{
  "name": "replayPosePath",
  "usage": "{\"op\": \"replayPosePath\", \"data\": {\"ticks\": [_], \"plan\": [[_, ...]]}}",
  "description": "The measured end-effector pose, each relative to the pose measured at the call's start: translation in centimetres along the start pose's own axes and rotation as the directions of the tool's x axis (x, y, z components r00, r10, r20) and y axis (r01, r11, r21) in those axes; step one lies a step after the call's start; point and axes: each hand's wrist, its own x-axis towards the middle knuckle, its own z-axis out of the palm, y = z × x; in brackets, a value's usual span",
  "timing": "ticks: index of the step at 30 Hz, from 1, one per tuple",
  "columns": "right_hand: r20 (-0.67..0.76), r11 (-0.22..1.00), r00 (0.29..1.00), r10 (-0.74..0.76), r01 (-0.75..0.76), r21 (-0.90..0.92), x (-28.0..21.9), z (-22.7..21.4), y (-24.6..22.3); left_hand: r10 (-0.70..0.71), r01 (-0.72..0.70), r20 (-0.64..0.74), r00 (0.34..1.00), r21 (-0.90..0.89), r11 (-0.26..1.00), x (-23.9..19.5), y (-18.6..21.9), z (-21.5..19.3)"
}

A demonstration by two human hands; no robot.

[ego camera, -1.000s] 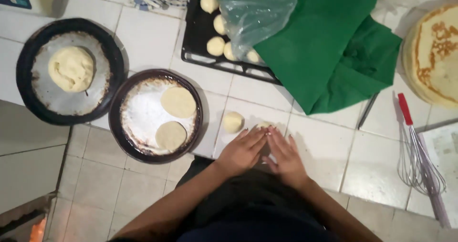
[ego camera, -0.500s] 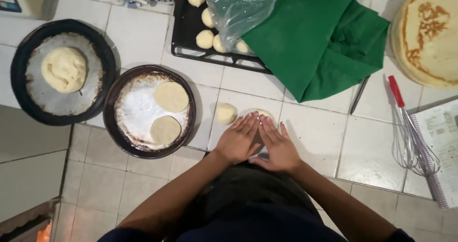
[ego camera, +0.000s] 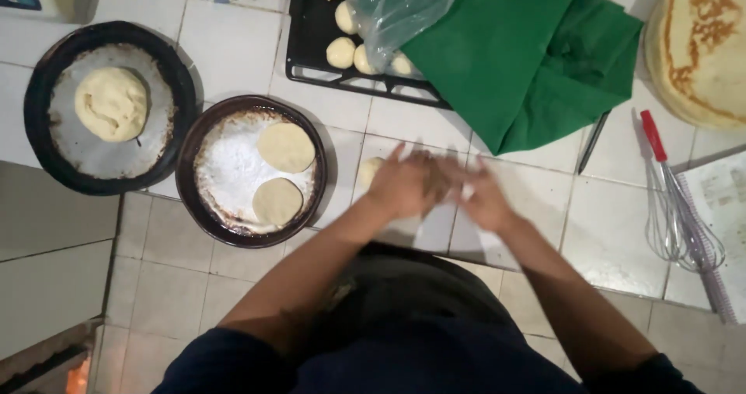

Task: Preparing and flattening dough portions on baking trays.

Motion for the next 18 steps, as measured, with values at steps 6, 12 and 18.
{"op": "replayPosePath", "data": {"ticks": [6,12,18], "plan": [[-0.404,0.634,0.664,0.629,-0.138,0.761,-3.0,-4.3,0.9,-0.084,0.271,0.348,0.934,-0.534,0.801,2.1,-2.1,6.0],[-0.283,0.468,0.57,0.772,-0.208,0.859,-7.1,-2.7,-2.5,0.0,0.269,0.464,0.886,-0.513,0.815,5.0,-2.3,7.3],[-0.183,0.386,0.529,0.829,-0.303,0.871,-8.5,-0.1,-3.0,0.194,0.068,0.448,0.873,-0.505,0.861,4.3,-2.5,6.2]]}}
